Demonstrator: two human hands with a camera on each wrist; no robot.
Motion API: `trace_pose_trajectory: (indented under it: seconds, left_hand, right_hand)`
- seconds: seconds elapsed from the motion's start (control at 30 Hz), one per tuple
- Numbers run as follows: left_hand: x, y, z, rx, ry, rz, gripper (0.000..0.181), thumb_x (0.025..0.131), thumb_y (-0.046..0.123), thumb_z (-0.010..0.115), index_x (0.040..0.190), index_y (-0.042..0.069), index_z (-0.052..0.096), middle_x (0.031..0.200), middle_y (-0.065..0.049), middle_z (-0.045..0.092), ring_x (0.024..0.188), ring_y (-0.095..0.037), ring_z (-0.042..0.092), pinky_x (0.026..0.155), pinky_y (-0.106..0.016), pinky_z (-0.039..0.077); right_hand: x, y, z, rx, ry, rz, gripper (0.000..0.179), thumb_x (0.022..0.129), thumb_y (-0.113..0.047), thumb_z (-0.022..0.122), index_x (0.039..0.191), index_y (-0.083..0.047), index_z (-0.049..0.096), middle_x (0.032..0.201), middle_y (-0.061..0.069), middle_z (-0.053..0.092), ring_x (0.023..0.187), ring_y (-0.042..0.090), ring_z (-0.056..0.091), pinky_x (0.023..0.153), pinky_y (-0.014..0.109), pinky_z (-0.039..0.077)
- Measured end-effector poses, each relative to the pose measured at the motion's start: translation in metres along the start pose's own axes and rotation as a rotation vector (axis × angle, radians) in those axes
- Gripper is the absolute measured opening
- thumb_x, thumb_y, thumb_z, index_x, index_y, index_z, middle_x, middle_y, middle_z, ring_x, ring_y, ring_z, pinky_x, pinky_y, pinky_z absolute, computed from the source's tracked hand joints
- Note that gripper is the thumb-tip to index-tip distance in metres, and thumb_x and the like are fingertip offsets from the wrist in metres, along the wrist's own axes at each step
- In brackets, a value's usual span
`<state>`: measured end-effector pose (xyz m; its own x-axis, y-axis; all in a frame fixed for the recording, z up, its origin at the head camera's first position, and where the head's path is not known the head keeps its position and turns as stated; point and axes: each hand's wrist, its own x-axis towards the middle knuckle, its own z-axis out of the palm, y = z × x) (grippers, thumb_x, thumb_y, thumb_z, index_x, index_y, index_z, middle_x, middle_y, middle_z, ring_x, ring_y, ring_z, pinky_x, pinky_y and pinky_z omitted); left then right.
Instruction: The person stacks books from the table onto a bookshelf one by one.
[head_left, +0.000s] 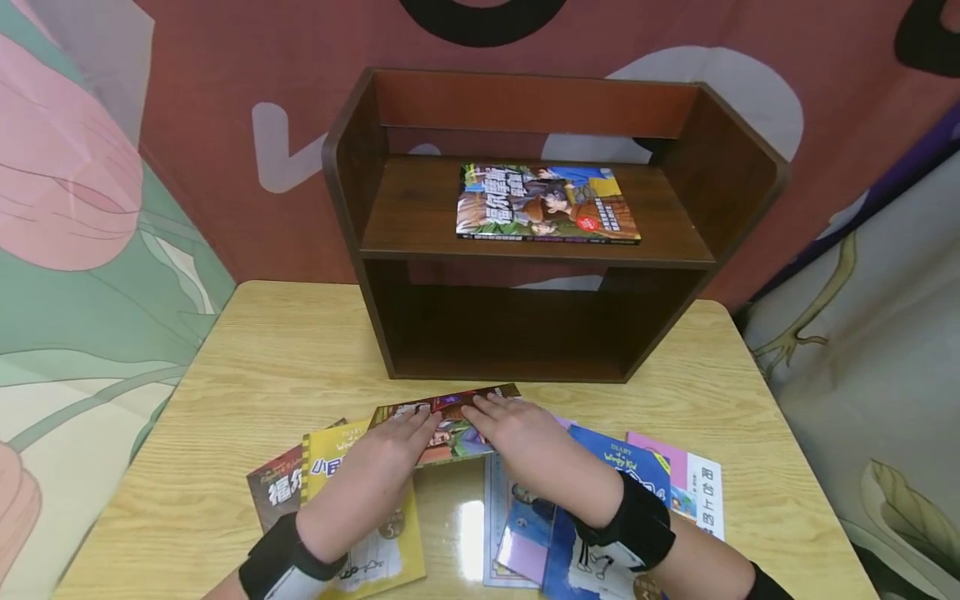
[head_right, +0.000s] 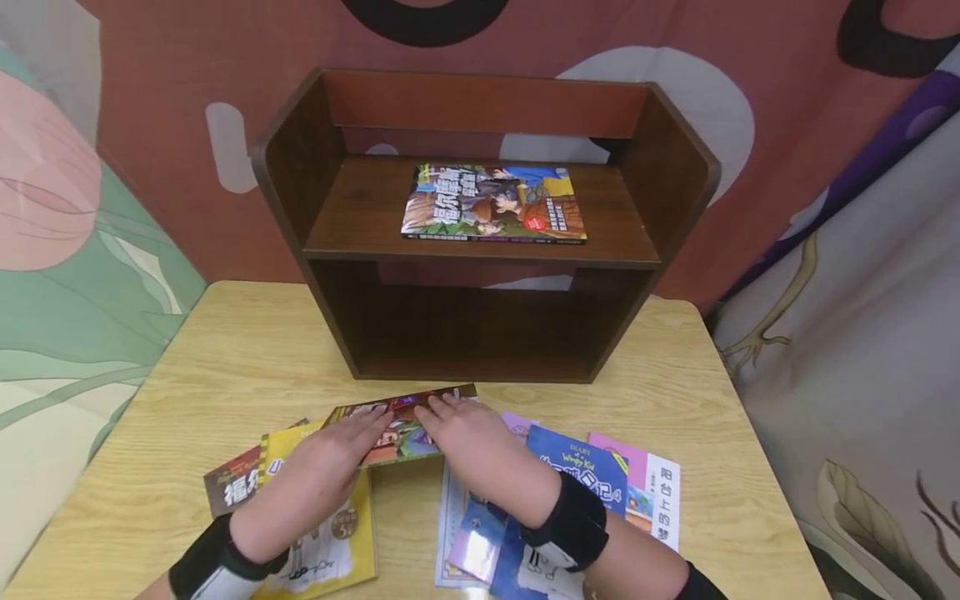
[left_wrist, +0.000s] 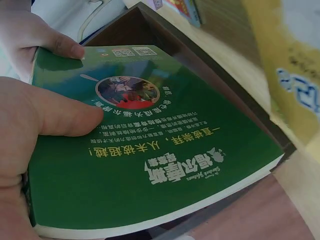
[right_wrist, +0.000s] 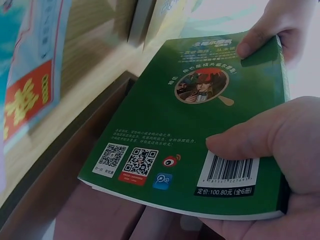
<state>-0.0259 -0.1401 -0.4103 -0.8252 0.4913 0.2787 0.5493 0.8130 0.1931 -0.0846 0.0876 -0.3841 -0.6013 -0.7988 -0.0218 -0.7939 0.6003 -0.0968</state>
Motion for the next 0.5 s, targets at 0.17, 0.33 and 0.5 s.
trace_pose_trajectory:
  seconds: [0.17, 0.33, 0.5]
  left_hand:
    - [0.018, 0.001, 0.001, 0.014, -0.001, 0.033, 0.046, 0.088, -0.008, 0.074, 0.132, -0.004, 0.065, 0.130, -0.021, 0.065, 0.119, -0.034, 0.063, 0.098, -0.046, 0.052]
    - [0.034, 0.001, 0.003, 0.041, 0.007, 0.051, 0.047, 0.089, -0.006, 0.073, 0.135, -0.004, 0.063, 0.132, -0.022, 0.064, 0.121, -0.035, 0.062, 0.098, -0.045, 0.052]
    - [0.045, 0.001, 0.006, 0.078, 0.004, 0.055, 0.048, 0.090, -0.006, 0.072, 0.137, -0.003, 0.061, 0.134, -0.022, 0.062, 0.122, -0.035, 0.061, 0.100, -0.045, 0.051]
  right_hand:
    - [-0.006, 0.012, -0.004, -0.019, 0.023, 0.028, 0.055, 0.090, 0.002, 0.074, 0.142, -0.005, 0.060, 0.143, 0.016, 0.058, 0.132, 0.032, 0.054, 0.104, 0.046, 0.047]
    - [-0.009, 0.026, -0.005, -0.042, 0.111, 0.029, 0.051, 0.091, 0.001, 0.074, 0.140, -0.004, 0.062, 0.140, 0.017, 0.060, 0.129, 0.032, 0.057, 0.101, 0.047, 0.049]
    - [-0.008, 0.039, -0.004, -0.041, 0.138, 0.017, 0.053, 0.089, 0.003, 0.075, 0.140, -0.003, 0.061, 0.140, 0.019, 0.060, 0.128, 0.034, 0.057, 0.101, 0.049, 0.049]
